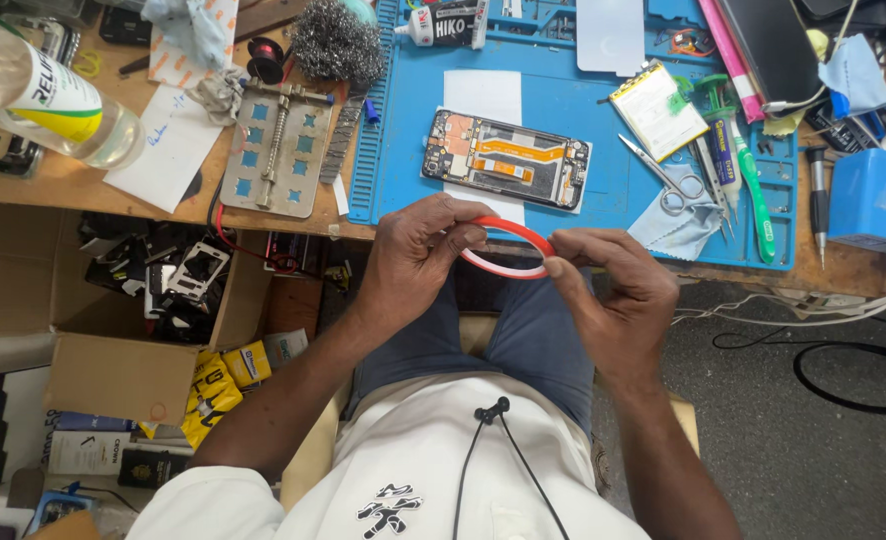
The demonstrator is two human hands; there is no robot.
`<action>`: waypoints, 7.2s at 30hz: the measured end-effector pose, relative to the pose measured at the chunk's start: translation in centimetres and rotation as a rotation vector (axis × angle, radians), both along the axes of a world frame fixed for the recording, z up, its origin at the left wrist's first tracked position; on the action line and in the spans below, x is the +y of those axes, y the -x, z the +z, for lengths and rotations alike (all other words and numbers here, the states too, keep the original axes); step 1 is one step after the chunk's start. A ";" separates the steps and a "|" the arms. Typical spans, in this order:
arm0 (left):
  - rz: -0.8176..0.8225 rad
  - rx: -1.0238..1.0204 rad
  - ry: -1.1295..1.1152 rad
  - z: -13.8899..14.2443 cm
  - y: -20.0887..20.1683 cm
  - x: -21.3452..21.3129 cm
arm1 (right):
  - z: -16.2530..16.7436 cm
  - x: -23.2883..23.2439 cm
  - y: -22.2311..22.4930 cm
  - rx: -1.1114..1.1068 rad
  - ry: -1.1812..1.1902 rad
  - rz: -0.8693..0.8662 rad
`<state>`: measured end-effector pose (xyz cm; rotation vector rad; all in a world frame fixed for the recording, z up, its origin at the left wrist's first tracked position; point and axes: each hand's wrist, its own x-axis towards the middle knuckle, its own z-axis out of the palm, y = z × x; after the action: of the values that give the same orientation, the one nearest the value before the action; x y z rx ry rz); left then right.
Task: The person applies adhesive from a tube onto the frame of a disassembled smartphone, then uses tweezers to work on the phone's edge and internal components. They later press and manipulate the phone body with a red tool while continuing to adjust parts inside the frame.
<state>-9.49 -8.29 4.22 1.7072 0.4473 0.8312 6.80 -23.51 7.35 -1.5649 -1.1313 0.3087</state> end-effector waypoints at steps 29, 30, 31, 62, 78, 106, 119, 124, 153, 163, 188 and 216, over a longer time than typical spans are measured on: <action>-0.234 0.081 -0.062 3.2 1.2 -2.9 | 0.8 1.1 0.6 0.472 0.073 0.100; -0.230 0.097 -0.066 3.3 1.1 -3.2 | 0.8 1.2 0.8 0.482 0.064 0.094; -0.223 0.111 -0.071 3.4 1.0 -3.6 | 0.7 1.4 0.9 0.491 0.055 0.091; -0.489 0.478 -1.511 8.5 -6.6 10.6 | -3.4 6.1 -3.1 -0.222 0.055 -0.255; -0.610 0.759 -1.503 6.7 -8.7 11.0 | -4.2 6.1 -2.9 -0.415 0.151 -0.287; -0.589 0.810 -1.524 6.8 -8.6 11.1 | -1.6 7.4 -6.7 -0.434 0.486 -0.093; -0.569 0.809 -1.542 6.4 -8.7 11.1 | 0.8 6.0 -7.9 -0.878 0.254 0.283; -0.565 0.840 -1.523 6.5 -8.8 10.9 | 0.8 7.0 -7.8 -0.821 0.375 0.273; -0.559 0.790 -1.468 6.0 -8.7 11.2 | 3.9 12.1 -10.0 -0.908 1.126 0.246; -0.609 0.797 -1.437 6.7 -8.8 11.4 | 1.6 6.8 -10.9 -0.969 0.379 0.544; -0.619 0.864 -1.356 6.3 -7.6 13.2 | 1.9 11.7 -8.2 -1.195 0.637 0.705; -0.481 0.990 -1.152 6.6 -9.6 12.3 | 1.9 4.3 -14.9 -1.219 0.991 0.003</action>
<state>0.06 4.01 10.78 3.1046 0.1346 -0.3067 21.69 -19.21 9.22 -2.7798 -2.0708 -0.2005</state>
